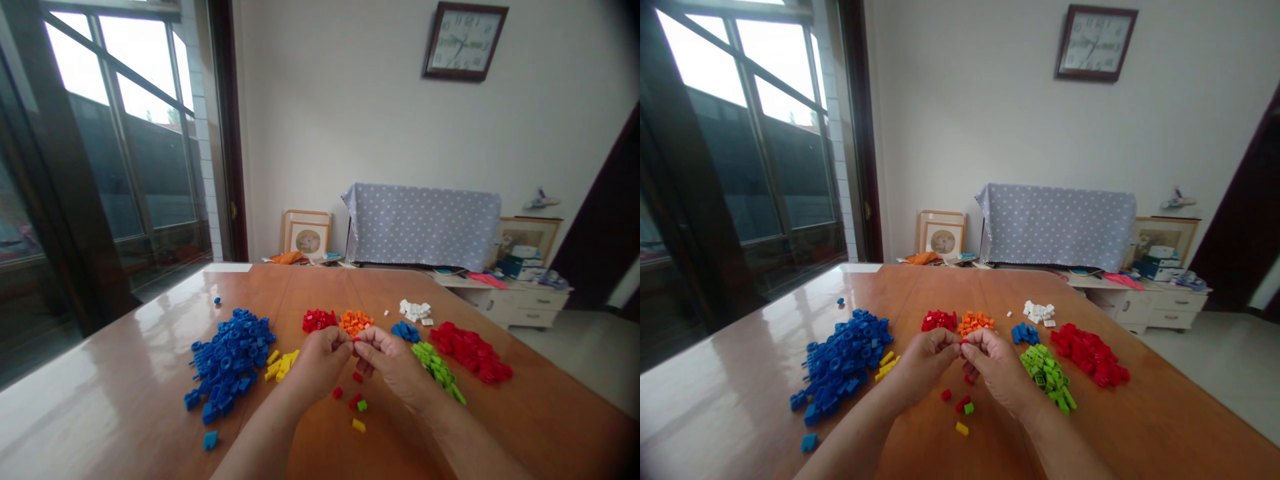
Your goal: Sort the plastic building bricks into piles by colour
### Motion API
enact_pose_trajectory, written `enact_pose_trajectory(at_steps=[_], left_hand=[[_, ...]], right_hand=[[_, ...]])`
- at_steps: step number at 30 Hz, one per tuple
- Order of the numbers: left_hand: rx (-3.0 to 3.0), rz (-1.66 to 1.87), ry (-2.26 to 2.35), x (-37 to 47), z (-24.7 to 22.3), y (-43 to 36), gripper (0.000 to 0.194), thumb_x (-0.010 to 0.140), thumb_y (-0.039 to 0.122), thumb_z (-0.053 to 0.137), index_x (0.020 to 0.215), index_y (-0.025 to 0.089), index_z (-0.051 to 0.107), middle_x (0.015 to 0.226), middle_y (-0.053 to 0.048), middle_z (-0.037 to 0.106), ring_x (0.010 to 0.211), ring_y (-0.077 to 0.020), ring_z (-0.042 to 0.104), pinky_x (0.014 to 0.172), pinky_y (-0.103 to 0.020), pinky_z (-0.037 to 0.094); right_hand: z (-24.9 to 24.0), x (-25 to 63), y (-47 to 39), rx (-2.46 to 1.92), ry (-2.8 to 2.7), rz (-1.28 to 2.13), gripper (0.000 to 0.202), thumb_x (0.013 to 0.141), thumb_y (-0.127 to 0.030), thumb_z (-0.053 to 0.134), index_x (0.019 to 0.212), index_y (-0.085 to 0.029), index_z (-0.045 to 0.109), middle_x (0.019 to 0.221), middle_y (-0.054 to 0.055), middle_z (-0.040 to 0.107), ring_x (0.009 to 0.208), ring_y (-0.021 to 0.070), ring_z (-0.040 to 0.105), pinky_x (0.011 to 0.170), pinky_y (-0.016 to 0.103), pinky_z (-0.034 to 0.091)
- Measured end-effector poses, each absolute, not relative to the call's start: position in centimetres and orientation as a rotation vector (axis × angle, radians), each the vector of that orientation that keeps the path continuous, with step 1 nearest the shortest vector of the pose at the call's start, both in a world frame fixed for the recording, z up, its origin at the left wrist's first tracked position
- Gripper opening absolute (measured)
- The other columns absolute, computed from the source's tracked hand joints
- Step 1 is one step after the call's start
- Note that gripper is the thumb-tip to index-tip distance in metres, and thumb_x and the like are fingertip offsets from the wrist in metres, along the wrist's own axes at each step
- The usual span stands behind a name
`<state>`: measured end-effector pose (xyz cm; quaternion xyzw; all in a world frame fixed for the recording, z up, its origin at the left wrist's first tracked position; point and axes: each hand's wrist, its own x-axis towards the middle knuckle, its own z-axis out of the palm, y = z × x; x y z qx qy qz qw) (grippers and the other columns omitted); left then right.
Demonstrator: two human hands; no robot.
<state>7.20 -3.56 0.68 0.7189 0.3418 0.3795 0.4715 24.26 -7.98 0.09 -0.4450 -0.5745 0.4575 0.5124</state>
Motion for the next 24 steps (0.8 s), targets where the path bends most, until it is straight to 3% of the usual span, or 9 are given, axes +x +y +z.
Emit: enact_pose_trajectory(at_steps=[10,24], left_hand=[[1.730,0.886,0.845,7.2,0.9,-3.5,0.022,0.084,0.038,0.061,0.078,0.017,0.062,0.067,0.002,0.054,0.061,-0.0121,0.045,0.056,-0.024,0.032],[1.502,0.855,0.715,6.8,2.3,-4.4,0.022,0.081,0.036,0.069,0.074,0.017,0.061,0.069,0.000,0.058,0.064,-0.0116,0.046,0.061,-0.023,0.033]], right_hand=[[0.4,24.2,-8.2,-1.068,-1.394,1.077,0.032,0.091,-0.049,0.061,0.088,-0.017,0.061,0.075,0.000,0.065,0.062,0.0125,0.060,0.060,0.026,0.049],[1.0,24.3,-8.6,-0.966,-1.285,1.255,0.036,0.086,-0.054,0.066,0.088,-0.018,0.062,0.077,0.003,0.067,0.064,0.0129,0.058,0.060,0.025,0.048]])
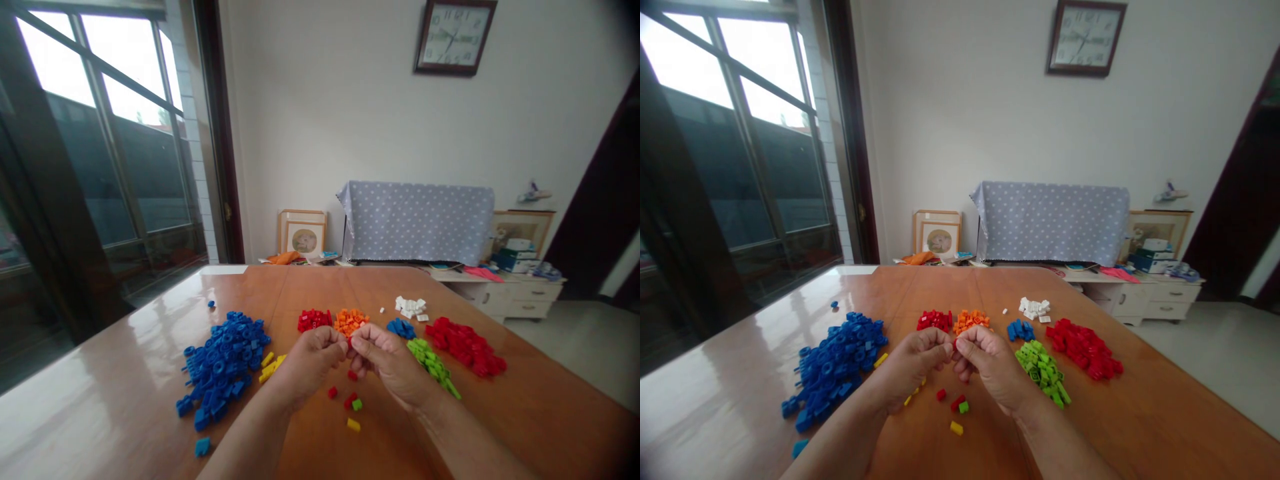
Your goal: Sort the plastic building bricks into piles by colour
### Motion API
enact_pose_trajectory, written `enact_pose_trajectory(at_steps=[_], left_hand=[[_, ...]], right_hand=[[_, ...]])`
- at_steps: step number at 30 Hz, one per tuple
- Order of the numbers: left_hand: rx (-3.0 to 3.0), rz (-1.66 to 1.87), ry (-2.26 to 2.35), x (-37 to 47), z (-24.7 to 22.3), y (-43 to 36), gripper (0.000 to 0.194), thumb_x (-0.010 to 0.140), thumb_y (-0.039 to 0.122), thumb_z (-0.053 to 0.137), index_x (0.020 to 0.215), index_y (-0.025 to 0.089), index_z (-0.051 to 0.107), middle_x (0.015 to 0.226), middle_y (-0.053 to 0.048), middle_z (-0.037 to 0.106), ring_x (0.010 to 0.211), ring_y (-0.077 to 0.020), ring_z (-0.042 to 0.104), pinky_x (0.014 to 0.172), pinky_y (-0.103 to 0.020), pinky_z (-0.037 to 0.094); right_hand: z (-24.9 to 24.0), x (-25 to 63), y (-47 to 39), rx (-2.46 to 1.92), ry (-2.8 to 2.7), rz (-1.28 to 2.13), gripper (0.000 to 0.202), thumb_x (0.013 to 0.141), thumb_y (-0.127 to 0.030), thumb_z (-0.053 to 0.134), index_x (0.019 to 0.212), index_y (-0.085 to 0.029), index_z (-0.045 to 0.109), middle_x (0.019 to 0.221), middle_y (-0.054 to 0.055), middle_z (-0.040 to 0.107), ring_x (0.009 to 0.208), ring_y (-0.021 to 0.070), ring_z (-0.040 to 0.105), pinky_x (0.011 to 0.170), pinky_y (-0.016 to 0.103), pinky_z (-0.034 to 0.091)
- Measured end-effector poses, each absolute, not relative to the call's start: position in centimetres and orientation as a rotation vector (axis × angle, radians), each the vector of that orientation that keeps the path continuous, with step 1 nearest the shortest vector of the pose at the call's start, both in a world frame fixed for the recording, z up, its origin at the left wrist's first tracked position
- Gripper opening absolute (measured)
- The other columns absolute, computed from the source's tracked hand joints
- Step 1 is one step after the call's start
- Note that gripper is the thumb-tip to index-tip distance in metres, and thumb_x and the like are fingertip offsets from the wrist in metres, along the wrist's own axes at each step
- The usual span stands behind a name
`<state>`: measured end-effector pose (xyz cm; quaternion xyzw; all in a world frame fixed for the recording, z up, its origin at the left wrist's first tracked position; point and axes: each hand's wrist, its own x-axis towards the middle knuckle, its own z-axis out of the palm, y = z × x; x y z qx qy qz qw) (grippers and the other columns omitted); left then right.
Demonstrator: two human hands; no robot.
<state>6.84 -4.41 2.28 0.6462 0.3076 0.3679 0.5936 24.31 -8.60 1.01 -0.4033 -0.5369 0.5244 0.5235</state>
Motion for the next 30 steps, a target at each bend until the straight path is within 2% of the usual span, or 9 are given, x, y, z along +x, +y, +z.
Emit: enact_pose_trajectory(at_steps=[9,17,22,26,30], left_hand=[[1.644,0.985,0.885,7.6,1.4,-4.1,0.021,0.082,0.037,0.065,0.075,0.018,0.060,0.065,0.002,0.053,0.059,-0.0117,0.041,0.054,-0.023,0.028],[1.561,0.957,0.781,7.6,1.7,-4.2,0.025,0.082,0.041,0.066,0.075,0.018,0.061,0.069,-0.002,0.060,0.064,-0.0130,0.048,0.062,-0.023,0.036],[1.537,0.972,0.824,7.9,1.6,-4.1,0.021,0.081,0.036,0.066,0.072,0.018,0.061,0.065,0.000,0.057,0.061,-0.0123,0.047,0.060,-0.024,0.035],[1.500,0.941,0.863,7.6,1.5,-3.8,0.023,0.084,0.040,0.063,0.075,0.018,0.062,0.068,-0.001,0.059,0.060,-0.0119,0.048,0.058,-0.023,0.035],[1.522,0.914,0.870,7.4,1.3,-3.5,0.023,0.080,0.040,0.068,0.076,0.017,0.064,0.068,-0.001,0.059,0.061,-0.0117,0.048,0.057,-0.023,0.034]], right_hand=[[-0.1,23.1,-8.3,-1.119,-1.314,0.955,0.035,0.089,-0.055,0.062,0.086,-0.020,0.059,0.076,0.001,0.065,0.069,0.0158,0.062,0.062,0.029,0.052],[0.4,23.1,-8.4,-0.994,-1.291,1.046,0.037,0.090,-0.056,0.060,0.086,-0.019,0.058,0.078,0.003,0.067,0.070,0.0158,0.062,0.065,0.030,0.053],[0.2,23.3,-8.2,-1.015,-1.281,1.036,0.036,0.089,-0.056,0.061,0.086,-0.019,0.059,0.080,0.003,0.068,0.071,0.0162,0.063,0.066,0.031,0.053],[0.0,23.8,-8.0,-1.047,-1.280,1.068,0.037,0.088,-0.056,0.063,0.087,-0.019,0.060,0.079,0.002,0.066,0.068,0.0157,0.062,0.060,0.029,0.052],[0.2,24.1,-8.0,-1.080,-1.277,1.092,0.036,0.087,-0.055,0.063,0.086,-0.018,0.062,0.078,0.000,0.064,0.063,0.0126,0.059,0.058,0.026,0.049]])
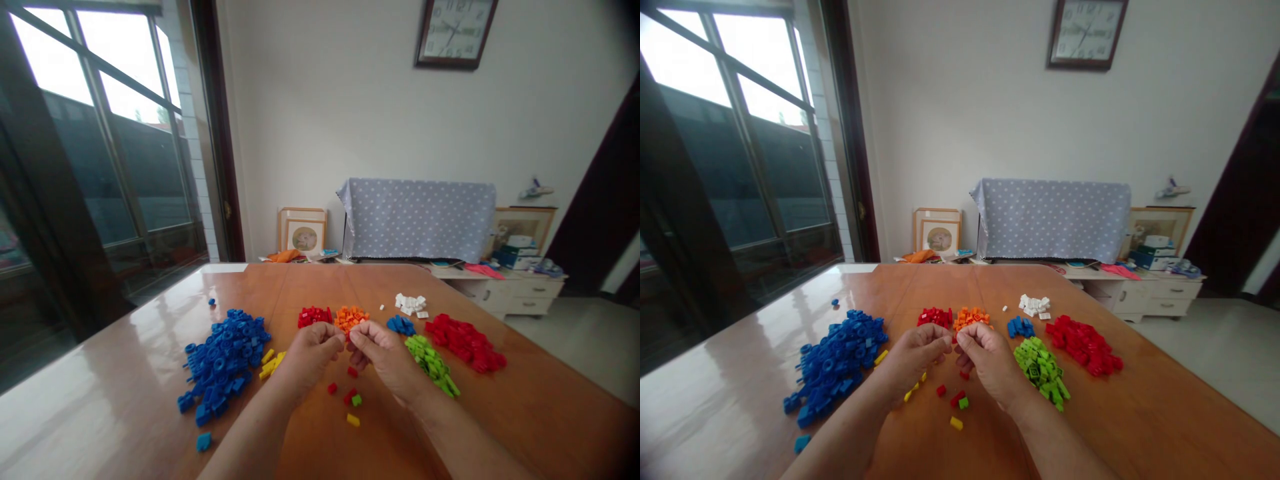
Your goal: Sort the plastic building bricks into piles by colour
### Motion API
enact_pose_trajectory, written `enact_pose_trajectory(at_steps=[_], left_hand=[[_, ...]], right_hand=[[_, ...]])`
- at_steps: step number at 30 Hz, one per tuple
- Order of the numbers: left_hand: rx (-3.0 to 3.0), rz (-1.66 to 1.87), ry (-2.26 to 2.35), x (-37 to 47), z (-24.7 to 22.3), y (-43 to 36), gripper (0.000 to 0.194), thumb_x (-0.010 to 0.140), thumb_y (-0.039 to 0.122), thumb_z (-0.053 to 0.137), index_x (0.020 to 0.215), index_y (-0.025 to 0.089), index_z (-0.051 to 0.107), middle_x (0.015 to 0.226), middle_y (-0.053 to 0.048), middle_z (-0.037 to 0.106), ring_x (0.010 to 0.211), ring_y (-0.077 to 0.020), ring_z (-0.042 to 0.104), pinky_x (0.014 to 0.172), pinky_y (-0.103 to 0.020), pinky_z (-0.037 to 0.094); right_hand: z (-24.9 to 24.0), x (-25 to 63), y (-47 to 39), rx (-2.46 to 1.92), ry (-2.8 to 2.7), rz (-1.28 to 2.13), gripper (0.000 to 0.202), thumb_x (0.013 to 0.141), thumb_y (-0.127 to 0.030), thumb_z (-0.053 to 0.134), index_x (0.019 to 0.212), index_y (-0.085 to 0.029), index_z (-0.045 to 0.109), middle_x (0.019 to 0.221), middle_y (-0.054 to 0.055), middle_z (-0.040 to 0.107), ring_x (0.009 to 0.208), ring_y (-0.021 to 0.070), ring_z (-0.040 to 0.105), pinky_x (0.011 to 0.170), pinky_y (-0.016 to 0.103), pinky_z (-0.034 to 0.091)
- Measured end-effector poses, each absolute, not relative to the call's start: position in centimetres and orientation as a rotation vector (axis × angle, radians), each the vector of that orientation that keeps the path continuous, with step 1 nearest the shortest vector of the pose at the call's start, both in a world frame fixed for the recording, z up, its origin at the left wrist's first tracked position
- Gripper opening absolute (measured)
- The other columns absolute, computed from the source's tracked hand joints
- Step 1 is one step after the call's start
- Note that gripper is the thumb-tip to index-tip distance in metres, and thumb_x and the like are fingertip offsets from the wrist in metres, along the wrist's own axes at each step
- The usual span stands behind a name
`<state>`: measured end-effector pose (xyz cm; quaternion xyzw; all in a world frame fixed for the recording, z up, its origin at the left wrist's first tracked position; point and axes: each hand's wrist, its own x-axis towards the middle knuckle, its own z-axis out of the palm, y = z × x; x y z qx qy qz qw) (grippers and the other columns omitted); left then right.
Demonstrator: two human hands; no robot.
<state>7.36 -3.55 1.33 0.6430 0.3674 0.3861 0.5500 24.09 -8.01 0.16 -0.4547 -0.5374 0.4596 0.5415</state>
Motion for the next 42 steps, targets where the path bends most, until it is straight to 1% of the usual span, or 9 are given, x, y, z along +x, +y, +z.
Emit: enact_pose_trajectory(at_steps=[7,11,14,17,22,27,33,38,42], left_hand=[[1.559,0.910,0.878,7.3,1.3,-3.6,0.024,0.077,0.039,0.069,0.072,0.016,0.063,0.063,0.001,0.055,0.055,-0.0100,0.042,0.052,-0.022,0.029],[1.625,0.828,0.911,6.9,1.0,-3.4,0.018,0.077,0.034,0.064,0.073,0.016,0.062,0.063,0.002,0.055,0.054,-0.0092,0.041,0.051,-0.021,0.027],[1.657,0.767,0.919,6.7,0.6,-3.2,0.016,0.078,0.032,0.062,0.076,0.016,0.063,0.063,0.002,0.056,0.055,-0.0093,0.042,0.051,-0.021,0.026],[1.629,0.768,0.909,6.6,0.5,-3.1,0.018,0.077,0.034,0.064,0.077,0.016,0.065,0.064,0.001,0.058,0.056,-0.0100,0.045,0.052,-0.022,0.028],[1.385,1.129,0.944,5.2,1.2,-1.7,0.026,0.076,0.041,0.069,0.077,0.015,0.066,0.067,-0.001,0.061,0.060,-0.0110,0.051,0.058,-0.022,0.035],[0.937,1.486,0.983,2.5,1.5,0.7,0.031,0.069,0.039,0.074,0.086,0.014,0.067,0.077,-0.004,0.067,0.058,-0.0085,0.053,0.055,-0.020,0.035],[0.629,1.513,0.923,1.3,1.3,2.0,0.028,0.066,0.030,0.075,0.087,0.014,0.066,0.071,-0.002,0.064,0.052,-0.0073,0.053,0.050,-0.019,0.034],[0.477,1.518,0.882,0.8,1.8,1.8,0.018,0.071,0.024,0.071,0.086,0.015,0.064,0.071,-0.001,0.065,0.050,-0.0069,0.054,0.049,-0.019,0.035],[0.392,1.522,0.846,0.2,2.2,1.8,0.011,0.074,0.020,0.067,0.084,0.016,0.063,0.071,-0.001,0.065,0.050,-0.0069,0.055,0.048,-0.018,0.035]], right_hand=[[0.0,23.8,-8.1,-1.100,-1.333,1.069,0.033,0.089,-0.051,0.062,0.085,-0.018,0.061,0.074,-0.001,0.064,0.062,0.0125,0.059,0.058,0.026,0.048],[-0.5,23.8,-7.9,-1.144,-1.341,1.100,0.032,0.089,-0.050,0.061,0.087,-0.018,0.060,0.079,-0.001,0.064,0.062,0.0124,0.060,0.059,0.026,0.047],[-0.3,23.9,-7.9,-1.150,-1.337,1.078,0.030,0.086,-0.048,0.065,0.094,-0.019,0.061,0.079,-0.001,0.064,0.065,0.0132,0.060,0.061,0.027,0.047],[-0.1,24.1,-8.0,-1.162,-1.376,1.049,0.027,0.085,-0.045,0.067,0.088,-0.018,0.062,0.073,-0.002,0.062,0.065,0.0135,0.058,0.062,0.027,0.047],[-0.5,25.4,-7.4,-1.212,-1.292,0.986,0.028,0.084,-0.045,0.067,0.089,-0.018,0.064,0.074,-0.001,0.060,0.065,0.0122,0.054,0.057,0.024,0.042],[-1.7,26.2,-6.6,-1.217,-1.205,1.021,0.028,0.083,-0.044,0.068,0.090,-0.017,0.063,0.072,-0.001,0.061,0.064,0.0119,0.054,0.056,0.023,0.041],[-2.9,25.9,-6.1,-1.221,-1.160,1.105,0.030,0.081,-0.044,0.071,0.090,-0.017,0.062,0.082,0.003,0.069,0.068,0.0136,0.061,0.060,0.025,0.048],[-2.8,25.0,-6.0,-1.254,-1.136,1.127,0.029,0.077,-0.042,0.073,0.088,-0.018,0.060,0.083,0.004,0.071,0.070,0.0144,0.064,0.062,0.026,0.051],[-2.3,24.1,-5.7,-1.312,-1.186,1.110,0.027,0.075,-0.040,0.072,0.085,-0.019,0.059,0.077,0.002,0.069,0.067,0.0139,0.064,0.062,0.026,0.051]])
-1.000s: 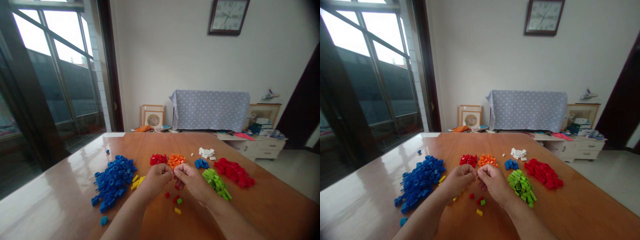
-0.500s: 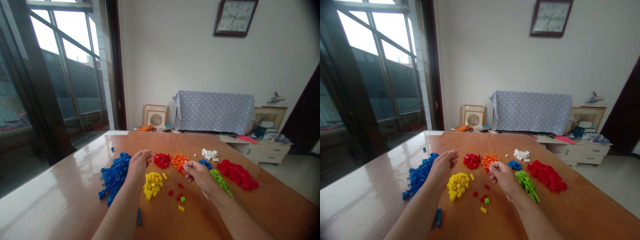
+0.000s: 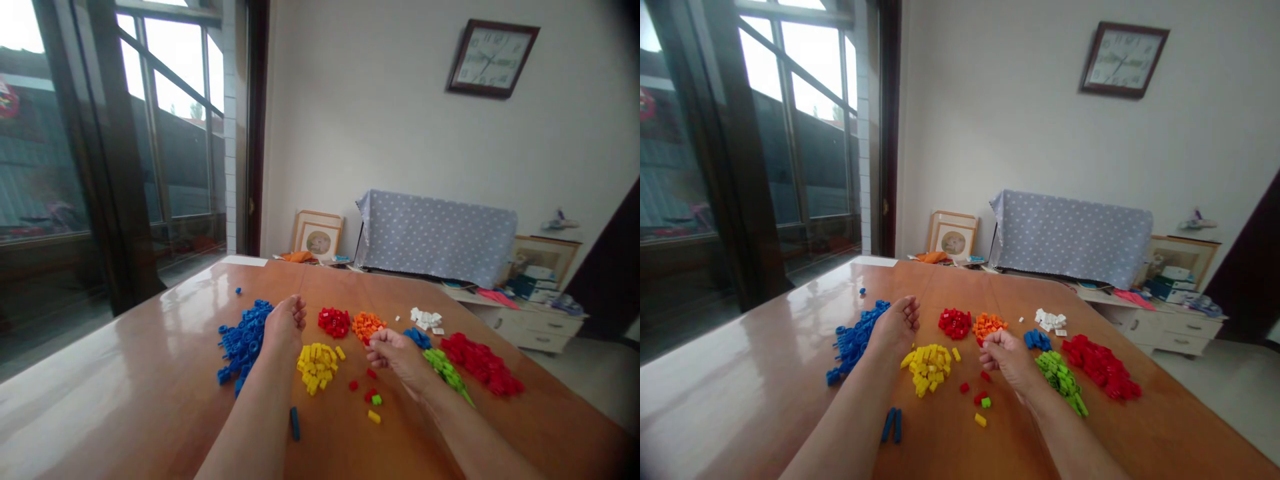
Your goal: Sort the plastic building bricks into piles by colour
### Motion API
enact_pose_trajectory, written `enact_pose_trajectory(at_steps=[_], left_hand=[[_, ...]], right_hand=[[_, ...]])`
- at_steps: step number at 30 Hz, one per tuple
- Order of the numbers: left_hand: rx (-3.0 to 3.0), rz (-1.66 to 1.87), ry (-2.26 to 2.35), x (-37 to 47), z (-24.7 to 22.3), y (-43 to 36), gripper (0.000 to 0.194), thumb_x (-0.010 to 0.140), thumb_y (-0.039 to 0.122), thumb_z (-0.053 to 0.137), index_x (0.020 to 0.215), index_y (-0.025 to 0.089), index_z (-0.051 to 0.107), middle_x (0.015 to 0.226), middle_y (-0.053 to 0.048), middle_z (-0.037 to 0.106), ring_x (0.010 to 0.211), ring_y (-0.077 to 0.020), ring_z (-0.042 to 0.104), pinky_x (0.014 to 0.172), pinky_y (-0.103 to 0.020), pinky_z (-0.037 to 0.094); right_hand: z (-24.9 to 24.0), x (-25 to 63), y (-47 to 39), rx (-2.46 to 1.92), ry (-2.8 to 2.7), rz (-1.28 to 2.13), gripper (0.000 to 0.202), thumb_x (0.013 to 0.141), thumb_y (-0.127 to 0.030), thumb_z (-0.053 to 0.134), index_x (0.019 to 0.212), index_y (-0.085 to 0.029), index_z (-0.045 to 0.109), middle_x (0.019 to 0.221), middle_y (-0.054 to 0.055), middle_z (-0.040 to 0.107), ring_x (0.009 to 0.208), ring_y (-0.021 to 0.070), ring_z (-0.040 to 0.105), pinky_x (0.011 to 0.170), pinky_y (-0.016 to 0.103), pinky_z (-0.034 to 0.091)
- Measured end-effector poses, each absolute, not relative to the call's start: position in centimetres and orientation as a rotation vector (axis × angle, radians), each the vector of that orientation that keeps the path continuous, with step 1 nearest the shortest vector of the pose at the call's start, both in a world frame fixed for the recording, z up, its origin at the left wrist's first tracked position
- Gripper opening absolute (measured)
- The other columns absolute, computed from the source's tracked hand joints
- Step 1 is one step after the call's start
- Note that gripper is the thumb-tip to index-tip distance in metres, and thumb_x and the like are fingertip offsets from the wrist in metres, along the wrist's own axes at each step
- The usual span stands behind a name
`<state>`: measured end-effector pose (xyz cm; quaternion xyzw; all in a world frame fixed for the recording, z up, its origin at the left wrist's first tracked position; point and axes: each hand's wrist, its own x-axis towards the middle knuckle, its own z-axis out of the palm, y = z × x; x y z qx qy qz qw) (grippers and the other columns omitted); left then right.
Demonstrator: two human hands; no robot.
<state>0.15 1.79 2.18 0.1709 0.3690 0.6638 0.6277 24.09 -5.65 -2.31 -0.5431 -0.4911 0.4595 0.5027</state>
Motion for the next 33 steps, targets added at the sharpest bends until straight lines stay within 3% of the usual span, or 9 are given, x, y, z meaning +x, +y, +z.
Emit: enact_pose_trajectory(at_steps=[6,11,20,27,33], left_hand=[[0.347,1.510,0.814,-0.4,2.3,1.8,0.010,0.076,0.018,0.065,0.085,0.016,0.064,0.071,0.000,0.065,0.049,-0.0069,0.055,0.048,-0.019,0.036],[0.329,1.503,0.802,-0.6,2.3,1.7,0.010,0.077,0.021,0.065,0.085,0.016,0.064,0.070,0.000,0.065,0.049,-0.0065,0.055,0.048,-0.019,0.035],[0.314,1.509,0.805,-0.5,2.4,1.7,0.015,0.073,0.022,0.068,0.085,0.015,0.064,0.069,0.001,0.065,0.048,-0.0060,0.055,0.049,-0.019,0.035],[0.320,1.509,0.801,-0.5,2.5,1.6,0.017,0.071,0.022,0.069,0.086,0.015,0.064,0.068,0.001,0.065,0.048,-0.0063,0.054,0.049,-0.019,0.035],[0.335,1.497,0.787,-0.3,2.5,1.5,0.013,0.072,0.020,0.067,0.083,0.016,0.063,0.067,0.001,0.064,0.049,-0.0065,0.055,0.049,-0.019,0.034]], right_hand=[[-2.2,23.0,-3.3,-1.502,-1.463,0.903,0.027,0.078,-0.046,0.060,0.085,-0.020,0.062,0.072,-0.001,0.065,0.058,0.0124,0.061,0.052,0.022,0.045],[-3.1,22.2,0.3,-1.581,-1.554,0.708,0.021,0.074,-0.040,0.059,0.077,-0.020,0.064,0.061,-0.003,0.058,0.052,0.0124,0.052,0.052,0.024,0.041],[-4.0,22.0,5.0,-1.640,-1.623,0.462,0.020,0.075,-0.036,0.060,0.078,-0.022,0.073,0.072,0.003,0.071,0.073,0.0193,0.063,0.065,0.027,0.043],[-3.5,23.7,1.5,-1.655,-1.652,0.534,0.025,0.082,-0.040,0.053,0.082,-0.020,0.068,0.065,0.000,0.065,0.059,0.0156,0.057,0.056,0.025,0.041],[-3.3,25.8,-2.6,-1.673,-1.759,0.701,0.016,0.077,-0.033,0.060,0.077,-0.019,0.067,0.063,-0.003,0.061,0.058,0.0135,0.054,0.054,0.023,0.038]])
